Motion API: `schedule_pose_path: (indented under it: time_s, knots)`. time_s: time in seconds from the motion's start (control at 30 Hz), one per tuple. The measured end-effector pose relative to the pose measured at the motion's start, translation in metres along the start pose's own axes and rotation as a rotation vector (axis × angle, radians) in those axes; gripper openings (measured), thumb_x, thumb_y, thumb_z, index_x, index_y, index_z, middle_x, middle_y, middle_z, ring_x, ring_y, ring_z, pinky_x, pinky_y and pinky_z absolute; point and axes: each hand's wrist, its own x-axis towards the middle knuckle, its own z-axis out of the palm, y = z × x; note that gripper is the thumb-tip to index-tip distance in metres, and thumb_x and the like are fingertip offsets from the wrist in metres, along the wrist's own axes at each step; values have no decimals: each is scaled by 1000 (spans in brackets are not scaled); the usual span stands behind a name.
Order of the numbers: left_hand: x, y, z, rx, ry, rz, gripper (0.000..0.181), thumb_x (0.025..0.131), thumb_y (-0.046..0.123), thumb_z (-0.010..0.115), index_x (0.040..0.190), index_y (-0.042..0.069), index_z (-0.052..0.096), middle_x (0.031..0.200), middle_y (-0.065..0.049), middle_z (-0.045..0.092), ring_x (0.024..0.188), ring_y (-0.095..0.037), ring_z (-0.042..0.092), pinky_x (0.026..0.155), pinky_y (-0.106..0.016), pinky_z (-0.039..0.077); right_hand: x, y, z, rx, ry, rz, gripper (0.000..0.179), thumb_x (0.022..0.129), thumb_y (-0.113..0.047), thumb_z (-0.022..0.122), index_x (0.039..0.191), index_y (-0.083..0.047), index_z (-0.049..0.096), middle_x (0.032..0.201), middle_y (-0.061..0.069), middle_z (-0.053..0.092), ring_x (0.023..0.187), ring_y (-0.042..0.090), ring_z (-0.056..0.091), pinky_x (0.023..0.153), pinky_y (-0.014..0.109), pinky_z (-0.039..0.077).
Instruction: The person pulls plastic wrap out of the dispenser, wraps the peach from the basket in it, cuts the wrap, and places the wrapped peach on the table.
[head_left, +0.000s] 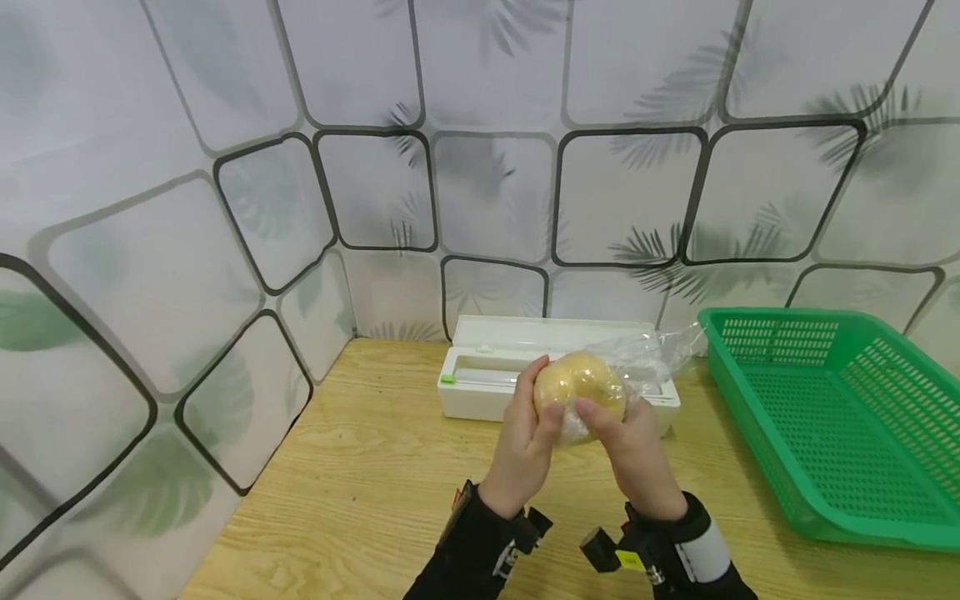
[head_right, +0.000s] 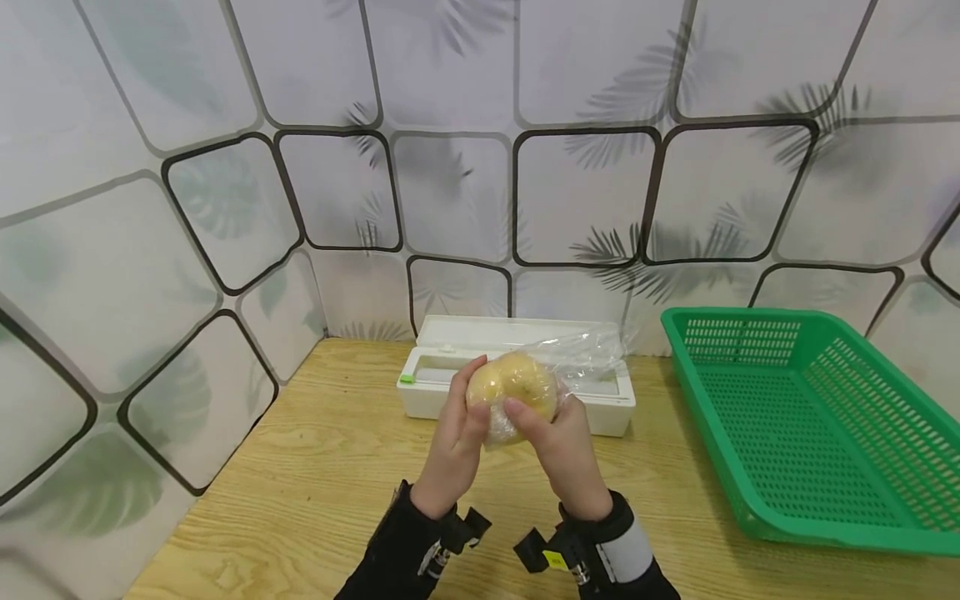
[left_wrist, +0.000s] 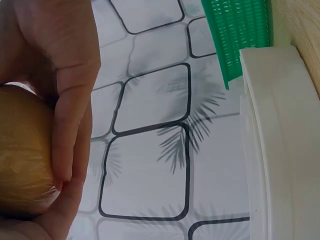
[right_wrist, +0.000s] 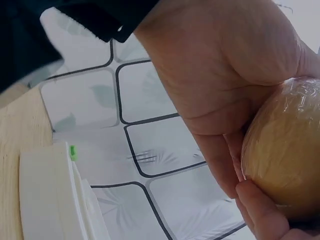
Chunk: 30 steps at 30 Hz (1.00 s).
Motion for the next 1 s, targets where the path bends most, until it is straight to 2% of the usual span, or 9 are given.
schedule_pose_path:
  time_s: [0.17,0.47,0.57,0.67,0.77,0.83,0.9,0.97,1.0]
  knots:
    - [0,2,1,126,40,59,55,95,39,32,131,-3,25,107,-17,46,85,-18,52,69,-27,49,0,-2,2,-82,42,16,30,82,-4,58,108,8,48,95,14,55,80,16,55,68,27,49]
    - [-1,4,5,324,43,133,49,98,33,22,129,-5,24,109,-17,43,82,-19,49,67,-24,48,0,-3,0,-200,32,-42,27,82,-4,59,105,6,51,92,13,56,75,16,56,64,27,50]
    - [-1,2,4,333,29,176,54,97,40,14,131,-2,22,111,-17,43,85,-19,48,68,-25,46,2,-3,-5,-231,8,-37,29,82,-6,59,106,6,49,92,13,54,74,16,55,63,27,49]
    - [0,-2,2,286,-30,205,64,93,47,7,137,1,12,123,-21,37,103,-23,46,82,-31,44,4,-5,-12,-243,-14,-18,33,82,-7,59,111,4,47,94,13,53,76,16,54,64,27,49]
    - [1,-4,1,243,-81,160,68,92,50,4,139,1,7,133,-23,28,118,-27,36,92,-37,37,6,-9,-20,-231,-6,-18,37,82,-6,58,116,3,45,97,11,53,81,15,54,67,26,49]
    - [2,-6,0,241,-88,123,59,96,41,9,136,-2,18,130,-22,33,118,-26,36,93,-38,35,6,-10,-26,-197,-8,-42,38,83,-5,57,119,1,44,101,10,53,85,16,53,70,25,48]
    - [3,-6,-2,239,-84,76,45,99,26,18,125,-5,37,117,-18,46,107,-24,46,87,-35,40,6,-11,-28,-130,-12,-77,37,84,-5,55,119,-2,43,103,9,51,89,16,51,74,25,46]
    - [4,-6,-4,243,-109,57,30,95,11,29,109,-4,51,100,-12,55,92,-20,52,79,-29,43,7,-11,-30,-14,-34,-114,35,86,-4,53,119,-5,42,106,10,50,92,17,49,79,25,44]
    - [4,-5,-4,245,-129,69,25,92,6,34,101,-3,55,93,-11,57,86,-18,54,74,-26,45,7,-11,-30,39,-42,-117,33,87,-5,52,119,-6,42,107,10,49,93,16,48,80,25,43]
